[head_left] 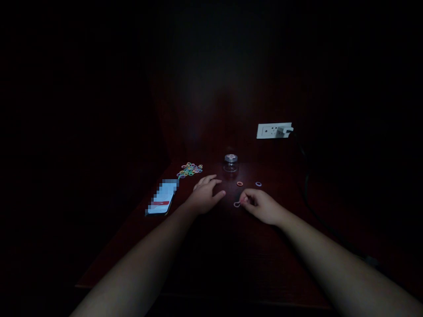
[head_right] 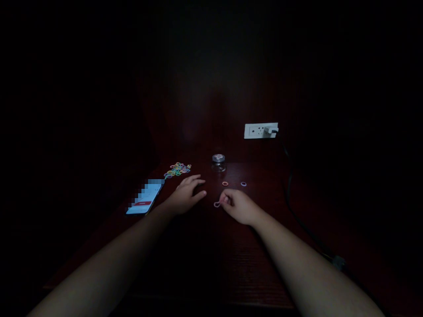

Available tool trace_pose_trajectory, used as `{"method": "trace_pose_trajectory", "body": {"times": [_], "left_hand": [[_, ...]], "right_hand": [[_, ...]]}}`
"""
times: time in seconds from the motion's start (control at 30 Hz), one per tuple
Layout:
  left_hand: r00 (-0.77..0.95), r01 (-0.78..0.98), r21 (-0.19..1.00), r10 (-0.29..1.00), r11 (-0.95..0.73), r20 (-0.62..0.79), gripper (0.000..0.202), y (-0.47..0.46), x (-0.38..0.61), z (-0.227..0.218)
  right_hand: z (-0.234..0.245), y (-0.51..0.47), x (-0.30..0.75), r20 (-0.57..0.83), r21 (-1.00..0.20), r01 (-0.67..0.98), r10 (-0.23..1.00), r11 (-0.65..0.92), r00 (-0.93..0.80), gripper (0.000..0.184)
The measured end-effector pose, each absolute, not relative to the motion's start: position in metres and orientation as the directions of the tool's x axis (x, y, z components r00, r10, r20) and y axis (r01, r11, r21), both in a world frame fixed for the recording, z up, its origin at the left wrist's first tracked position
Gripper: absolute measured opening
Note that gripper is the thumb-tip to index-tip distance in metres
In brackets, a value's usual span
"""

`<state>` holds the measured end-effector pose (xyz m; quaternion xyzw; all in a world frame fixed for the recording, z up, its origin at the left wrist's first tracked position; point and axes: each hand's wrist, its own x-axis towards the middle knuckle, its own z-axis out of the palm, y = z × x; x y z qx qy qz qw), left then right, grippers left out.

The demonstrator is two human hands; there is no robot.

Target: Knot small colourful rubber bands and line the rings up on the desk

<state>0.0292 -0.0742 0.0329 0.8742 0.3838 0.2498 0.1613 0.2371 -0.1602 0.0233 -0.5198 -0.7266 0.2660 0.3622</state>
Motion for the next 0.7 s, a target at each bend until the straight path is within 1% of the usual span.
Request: {"method": "trace_pose_trajectory", "body": {"times": [0.03,0.07,0.1,0.13,0.2,0.3,0.4,0.53,0.7], "left_hand": [[0.575,0.520,0.539,0.738,-0.663,0.352,0.045,-0.078,0.031,0.035],[0.588,0.446,0.613,0.730,-0.652,0.348,0.041,-0.081,0.032,0.036],[0.617,0.385,0.679,0.721,-0.625,0.314,0.038,-0.086,0.034,0.037],[0.650,0.345,0.721,0.707,-0.601,0.278,0.036,-0.090,0.036,0.037],[0.705,0.299,0.765,0.672,-0.570,0.226,0.029,-0.098,0.041,0.037],[0.737,0.259,0.784,0.640,-0.564,0.217,0.022,-0.106,0.045,0.035],[0.741,0.253,0.784,0.634,-0.567,0.220,0.018,-0.109,0.046,0.037],[0.760,0.229,0.788,0.611,-0.571,0.222,0.016,-0.110,0.045,0.040],[0.762,0.209,0.755,0.587,-0.621,0.272,0.015,-0.110,0.045,0.041]], "right_hand": [[0.025,-0.160,0.237,0.262,-0.768,0.556,0.948,0.317,-0.179,0.010],[0.026,-0.161,0.236,0.271,-0.773,0.550,0.949,0.316,-0.164,0.010],[0.028,-0.161,0.235,0.276,-0.777,0.546,0.949,0.314,-0.153,0.010],[0.029,-0.162,0.234,0.280,-0.781,0.540,0.948,0.315,-0.147,0.010],[0.031,-0.163,0.231,0.294,-0.782,0.529,0.943,0.330,-0.153,0.009],[0.031,-0.164,0.229,0.325,-0.769,0.522,0.929,0.369,-0.178,0.008],[0.031,-0.165,0.229,0.347,-0.759,0.520,0.919,0.392,-0.186,0.007],[0.032,-0.167,0.228,0.373,-0.762,0.497,0.909,0.415,-0.187,0.006],[0.033,-0.167,0.227,0.369,-0.778,0.476,0.912,0.410,-0.182,0.009]]}}
